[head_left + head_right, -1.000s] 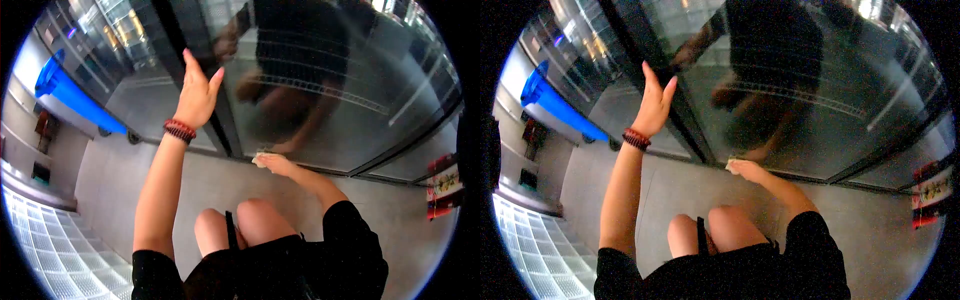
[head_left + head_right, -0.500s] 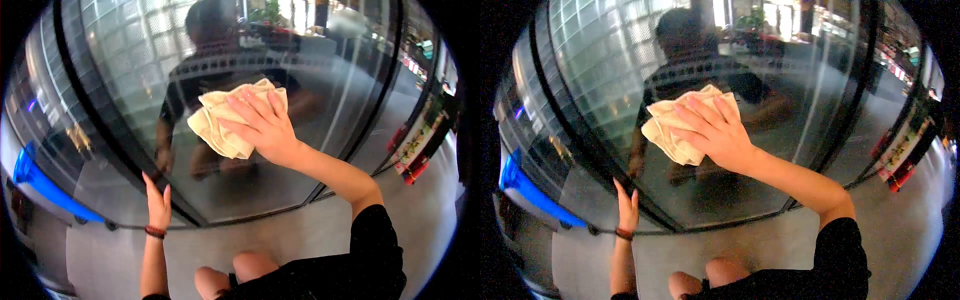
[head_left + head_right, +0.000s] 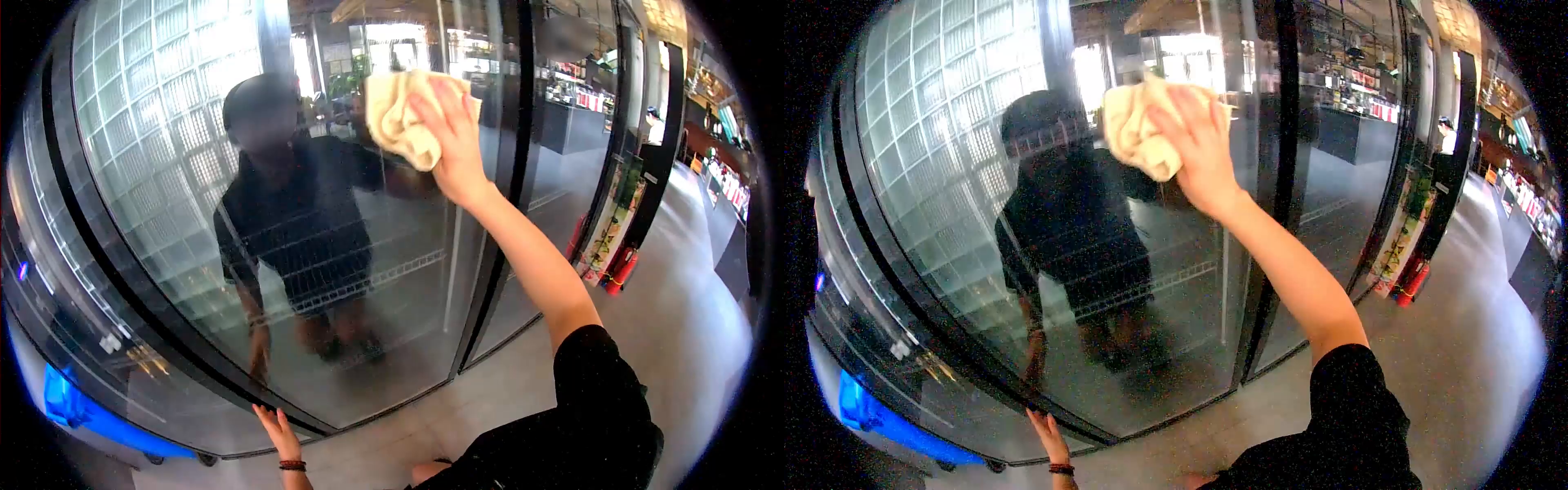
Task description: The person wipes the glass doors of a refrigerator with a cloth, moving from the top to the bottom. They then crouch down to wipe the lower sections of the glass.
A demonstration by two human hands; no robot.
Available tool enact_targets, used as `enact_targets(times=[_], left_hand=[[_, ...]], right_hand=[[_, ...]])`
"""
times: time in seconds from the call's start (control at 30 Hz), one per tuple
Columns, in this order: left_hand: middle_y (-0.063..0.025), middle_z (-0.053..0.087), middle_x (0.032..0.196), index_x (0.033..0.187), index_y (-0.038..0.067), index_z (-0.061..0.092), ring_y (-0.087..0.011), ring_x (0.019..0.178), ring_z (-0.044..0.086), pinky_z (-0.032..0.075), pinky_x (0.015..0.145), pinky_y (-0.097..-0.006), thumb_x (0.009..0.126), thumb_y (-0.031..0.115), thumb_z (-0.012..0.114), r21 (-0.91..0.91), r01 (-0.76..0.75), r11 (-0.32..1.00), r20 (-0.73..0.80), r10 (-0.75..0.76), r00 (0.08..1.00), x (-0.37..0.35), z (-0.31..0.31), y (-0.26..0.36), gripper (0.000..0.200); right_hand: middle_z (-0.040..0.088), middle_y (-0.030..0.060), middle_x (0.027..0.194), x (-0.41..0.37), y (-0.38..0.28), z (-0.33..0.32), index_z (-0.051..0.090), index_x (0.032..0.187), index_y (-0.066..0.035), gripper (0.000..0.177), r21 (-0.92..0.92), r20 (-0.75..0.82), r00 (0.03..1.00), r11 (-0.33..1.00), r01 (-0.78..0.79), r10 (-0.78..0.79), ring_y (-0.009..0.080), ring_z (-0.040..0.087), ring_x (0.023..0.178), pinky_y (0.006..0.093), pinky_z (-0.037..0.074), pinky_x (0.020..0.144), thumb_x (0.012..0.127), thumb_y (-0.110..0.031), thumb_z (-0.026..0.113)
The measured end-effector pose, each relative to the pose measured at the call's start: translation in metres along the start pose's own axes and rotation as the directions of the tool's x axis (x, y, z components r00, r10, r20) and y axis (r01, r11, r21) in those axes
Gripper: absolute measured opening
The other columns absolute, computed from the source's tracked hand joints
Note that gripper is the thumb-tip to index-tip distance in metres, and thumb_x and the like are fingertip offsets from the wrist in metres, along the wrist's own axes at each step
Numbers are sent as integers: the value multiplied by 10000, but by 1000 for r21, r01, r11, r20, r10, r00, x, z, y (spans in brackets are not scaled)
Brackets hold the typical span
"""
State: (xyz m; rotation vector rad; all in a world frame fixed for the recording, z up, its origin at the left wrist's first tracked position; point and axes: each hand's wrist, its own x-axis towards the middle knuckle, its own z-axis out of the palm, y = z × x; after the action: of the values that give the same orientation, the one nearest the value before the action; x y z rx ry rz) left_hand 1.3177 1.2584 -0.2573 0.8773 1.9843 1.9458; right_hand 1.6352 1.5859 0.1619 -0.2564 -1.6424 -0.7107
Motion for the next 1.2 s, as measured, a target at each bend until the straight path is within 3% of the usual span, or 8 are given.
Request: enact_targets(times=[0.27, 0.6, 0.73, 0.87, 0.9, 0.93, 0.97, 1.2], left_hand=[[-188, 385, 1419, 1454, 37, 268, -271, 1219, 460, 350, 1030, -356, 991, 125, 437, -42, -101, 994, 200, 107, 974, -20, 20, 213, 501], [-159, 471, 1365, 1379, -7, 389, -255, 1256, 453, 343, 1046, -349, 959, 91, 471, -88, -313, 946, 468, 317, 825, -38, 112, 377, 439], [-154, 494, 1342, 1334, -1, 449, -264, 1224, 480, 366, 1022, -352, 940, 93, 500, -93, -459, 884, 452, 448, 771, -40, 172, 416, 407], [-166, 521, 1303, 1306, 5, 478, -305, 1200, 494, 362, 1029, -357, 917, 64, 521, -160, -565, 810, 407, 575, 710, -46, 277, 448, 396], [-180, 505, 1321, 1313, -9, 464, -329, 1228, 471, 348, 1047, -376, 900, 59, 538, -156, -631, 760, 419, 629, 655, -49, 306, 459, 425], [-190, 477, 1346, 1328, -19, 440, -340, 1253, 446, 332, 1061, -384, 891, 62, 548, -176, -678, 714, 412, 678, 608, -51, 333, 472, 457], [-201, 450, 1372, 1343, -29, 415, -351, 1278, 421, 317, 1075, -391, 883, 65, 558, -189, -720, 668, 407, 720, 562, -54, 358, 484, 491], [-239, 183, 1516, 1449, -65, 155, -359, 1403, 207, 168, 1142, -389, 904, 135, 531, -260, -735, 626, 324, 773, 545, -43, 459, 536, 691]], right_hand=[[385, 193, 1397, 92, 148, -49, 442, 1359, -95, 650, -153, -176, 937, 932, -329, 302, 395, 365, 1278, 461, 271, 1082, 750, 128, 483], [441, 161, 1350, -24, 97, -71, 374, 1437, -141, 710, 185, 42, 797, 779, -599, 603, 315, 454, 1226, 339, 372, 1028, 812, 191, 435], [470, 179, 1332, -2, 144, -95, 518, 1314, -102, 500, -19, -96, 890, 893, -450, 446, 345, 485, 1178, 385, 394, 998, 844, 68, 514], [497, 142, 1336, -2, 190, -101, 563, 1278, -157, 435, -138, 93, 956, 954, -265, 279, 379, 437, 1232, 489, 299, 1053, 850, -99, 511], [479, 103, 1368, -1, 190, -102, 543, 1297, -144, 445, 283, 258, 845, 799, -530, 469, 347, 412, 1280, 498, 261, 1080, 855, -106, 505], [451, 93, 1398, -13, 207, -101, 522, 1305, -127, 459, 101, 253, 966, 992, -80, 52, 321, 378, 1320, 495, 246, 1098, 847, -100, 516], [428, 99, 1417, -31, 217, -104, 503, 1307, -118, 490, -37, 422, 906, 999, -4, 19, 321, 348, 1348, 507, 221, 1113, 821, -69, 544], [423, 129, 1413, 85, 264, -99, 466, 1350, -117, 640, 130, 215, 976, 992, 1, -29, 327, 342, 1351, 527, 233, 1103, 737, 37, 563]])
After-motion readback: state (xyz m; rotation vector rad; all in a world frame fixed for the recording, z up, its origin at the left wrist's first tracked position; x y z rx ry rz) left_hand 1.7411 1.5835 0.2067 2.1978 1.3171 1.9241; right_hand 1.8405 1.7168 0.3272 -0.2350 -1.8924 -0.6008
